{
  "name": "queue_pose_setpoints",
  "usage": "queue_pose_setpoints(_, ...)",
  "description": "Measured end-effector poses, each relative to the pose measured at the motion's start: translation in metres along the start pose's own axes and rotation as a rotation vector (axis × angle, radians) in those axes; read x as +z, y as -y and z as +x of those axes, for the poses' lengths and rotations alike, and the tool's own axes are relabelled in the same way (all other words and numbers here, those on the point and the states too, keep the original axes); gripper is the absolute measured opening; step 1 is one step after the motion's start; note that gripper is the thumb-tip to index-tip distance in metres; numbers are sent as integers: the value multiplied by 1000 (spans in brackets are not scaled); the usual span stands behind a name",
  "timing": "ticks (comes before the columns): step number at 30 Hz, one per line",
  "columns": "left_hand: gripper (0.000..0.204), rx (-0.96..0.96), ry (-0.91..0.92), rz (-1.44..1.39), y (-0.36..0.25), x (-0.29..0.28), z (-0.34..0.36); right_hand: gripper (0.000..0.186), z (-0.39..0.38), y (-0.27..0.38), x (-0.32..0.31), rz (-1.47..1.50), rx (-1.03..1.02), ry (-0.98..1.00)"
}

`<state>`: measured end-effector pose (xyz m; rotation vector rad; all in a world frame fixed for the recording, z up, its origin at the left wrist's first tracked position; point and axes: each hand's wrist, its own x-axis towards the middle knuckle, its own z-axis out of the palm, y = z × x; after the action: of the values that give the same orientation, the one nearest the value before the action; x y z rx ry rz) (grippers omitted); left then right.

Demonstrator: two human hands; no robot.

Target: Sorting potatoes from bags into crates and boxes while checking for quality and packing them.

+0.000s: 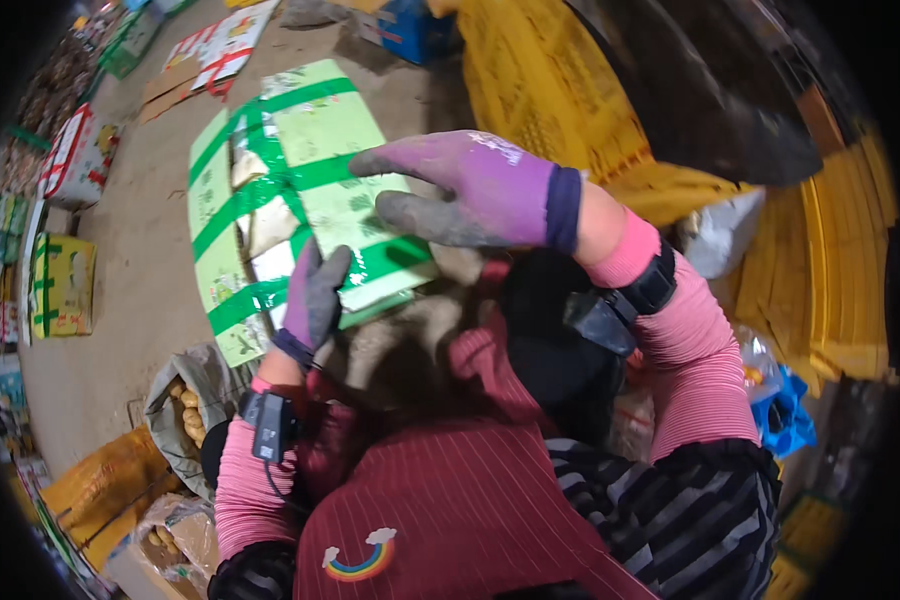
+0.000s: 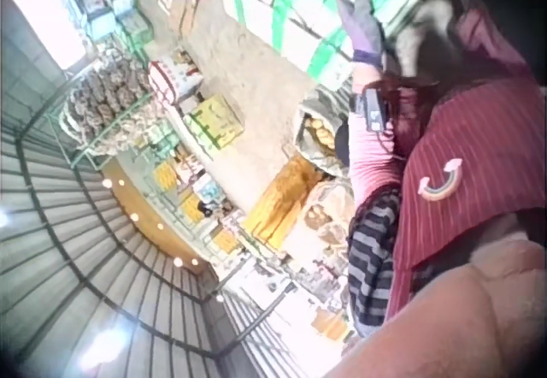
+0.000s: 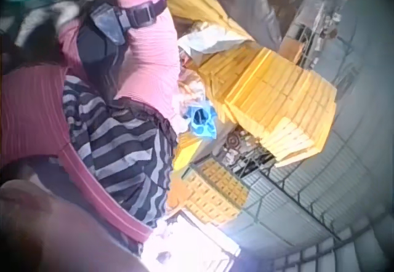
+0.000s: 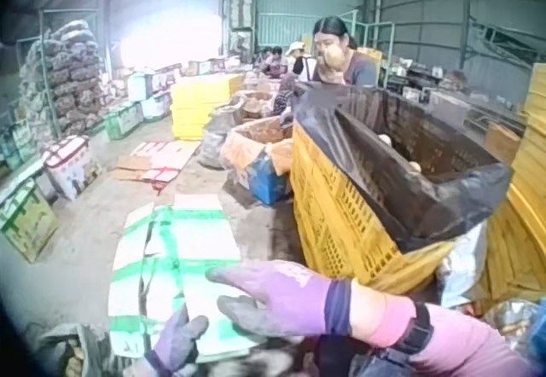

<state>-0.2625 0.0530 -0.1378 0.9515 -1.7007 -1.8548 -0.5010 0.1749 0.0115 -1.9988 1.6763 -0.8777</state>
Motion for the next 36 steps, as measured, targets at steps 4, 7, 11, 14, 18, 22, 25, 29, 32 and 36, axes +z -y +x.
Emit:
queue_pose_setpoints(4, 57, -48, -66, 370, -47, 3, -42, 36, -122, 4, -27, 171, 132, -242)
queue_pose_setpoints(7, 49, 384, -37, 864, -41, -28, -54, 32, -225, -43, -14, 271, 492, -589)
queue_pose_setpoints(11, 48, 297, -129, 854, -56, -52, -68, 53, -372, -148, 68, -4, 1326, -282)
queue_pose_setpoints(14, 47, 368, -188, 1033, -60, -76, -80, 64, -420, -211, 154, 99, 1515, 136)
queue_pose_setpoints(18, 48, 254, -234, 1096, -64, -89, -96, 72, -455, -265, 193, 66, 1709, 95)
queue_pose_setpoints(22, 48, 122, -334, 1129, -60, -129, -123, 83, -492, -320, 209, -120, 1899, -127)
queue_pose_setpoints(25, 47, -160, -381, 858, -38, -97, -99, 76, -622, -361, 227, -169, 1852, -298)
queue_pose_setpoints(29, 47, 14, -412, 1101, -60, -119, -155, 50, -495, -329, 238, 41, 1787, 44)
queue_pose_setpoints(32, 49, -64, -387, 1117, -63, -99, -137, 55, -493, -312, 256, 33, 1867, 42)
queue_pose_setpoints(36, 64, -55, -326, 1164, -45, -91, -121, 42, -534, -338, 294, 60, 1708, -93)
